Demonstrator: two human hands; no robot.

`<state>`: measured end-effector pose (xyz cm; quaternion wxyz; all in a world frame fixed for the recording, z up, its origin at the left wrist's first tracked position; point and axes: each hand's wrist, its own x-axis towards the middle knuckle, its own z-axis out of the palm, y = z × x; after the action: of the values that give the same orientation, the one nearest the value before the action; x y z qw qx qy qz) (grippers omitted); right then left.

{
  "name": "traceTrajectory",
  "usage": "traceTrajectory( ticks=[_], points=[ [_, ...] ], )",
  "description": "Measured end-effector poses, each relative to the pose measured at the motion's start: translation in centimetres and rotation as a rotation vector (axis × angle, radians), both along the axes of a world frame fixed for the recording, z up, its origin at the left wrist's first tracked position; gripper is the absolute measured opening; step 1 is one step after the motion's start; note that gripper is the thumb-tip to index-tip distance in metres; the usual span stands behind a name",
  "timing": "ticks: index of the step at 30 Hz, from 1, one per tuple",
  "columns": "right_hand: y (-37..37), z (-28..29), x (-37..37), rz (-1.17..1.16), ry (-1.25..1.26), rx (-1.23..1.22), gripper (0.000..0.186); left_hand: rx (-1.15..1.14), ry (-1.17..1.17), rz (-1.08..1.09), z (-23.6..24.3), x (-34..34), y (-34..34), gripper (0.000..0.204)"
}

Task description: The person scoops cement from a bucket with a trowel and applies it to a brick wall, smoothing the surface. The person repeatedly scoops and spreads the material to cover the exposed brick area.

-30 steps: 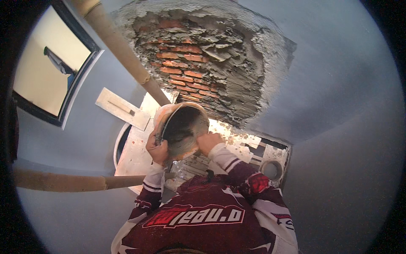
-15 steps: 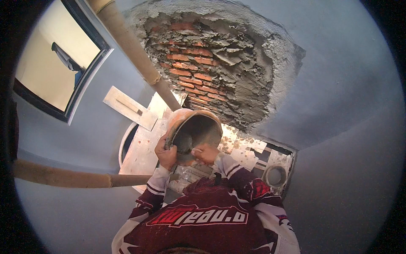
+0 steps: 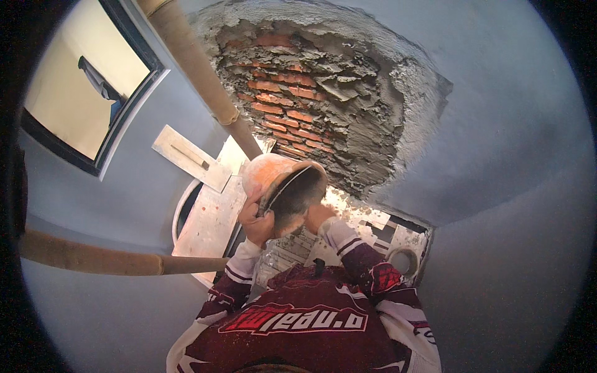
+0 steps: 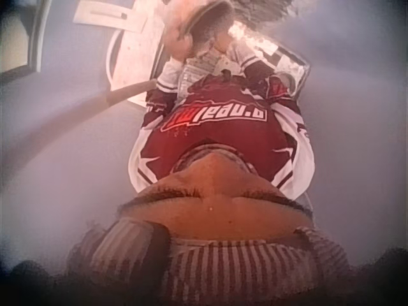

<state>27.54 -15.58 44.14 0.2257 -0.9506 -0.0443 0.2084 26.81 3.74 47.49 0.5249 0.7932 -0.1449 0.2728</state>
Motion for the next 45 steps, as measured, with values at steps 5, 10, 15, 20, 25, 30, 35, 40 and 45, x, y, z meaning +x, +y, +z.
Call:
traceTrajectory(
  ticks=[5,10,15,20,25,30,35,40,45],
  points=[
    [0.2,-3.0,-1.9,-0.136,0.674,0.857,0.038,-0.129,0.151,0.001,-2.1,-1.1,1.1,0.025],
    [-2.5,-0.4,-1.4,0.315,-0.282,0.263,0.026,-0.278,0.254,0.133,-5.7,-0.3,2.8,0.04],
    [-5.5,1.4,-0.1,0.395,-0.507,-0.209,0.023,-0.299,0.265,0.192,-3.0,0.4,-0.3,0.03],
    [-6.3,2.3,0.2,0.047,-0.232,-0.219,0.025,-0.033,0.12,0.179,-3.7,0.8,-2.8,0.016],
    [-3.4,-9.1,-1.7,0.226,0.134,0.163,0.026,-0.007,0.266,0.1,-5.5,-1.2,-5.6,0.019],
    [-4.7,-12.5,-6.1,0.139,0.492,0.645,0.032,-0.078,0.49,0.148,-12.4,-3.4,-5.3,0.034],
    [-10.0,-17.8,-7.0,0.097,0.261,0.596,0.037,-0.394,0.838,0.354,-20.1,-4.4,-5.3,0.043],
    [-14.5,-18.6,-1.7,0.066,0.288,0.373,0.044,-1.015,0.903,0.511,-26.6,-3.2,-8.3,0.02],
    [-16.7,-24.9,1.7,0.041,0.195,0.209,0.04,-0.933,1.064,0.587,-36.3,-2.9,-9.3,0.012]
  ],
)
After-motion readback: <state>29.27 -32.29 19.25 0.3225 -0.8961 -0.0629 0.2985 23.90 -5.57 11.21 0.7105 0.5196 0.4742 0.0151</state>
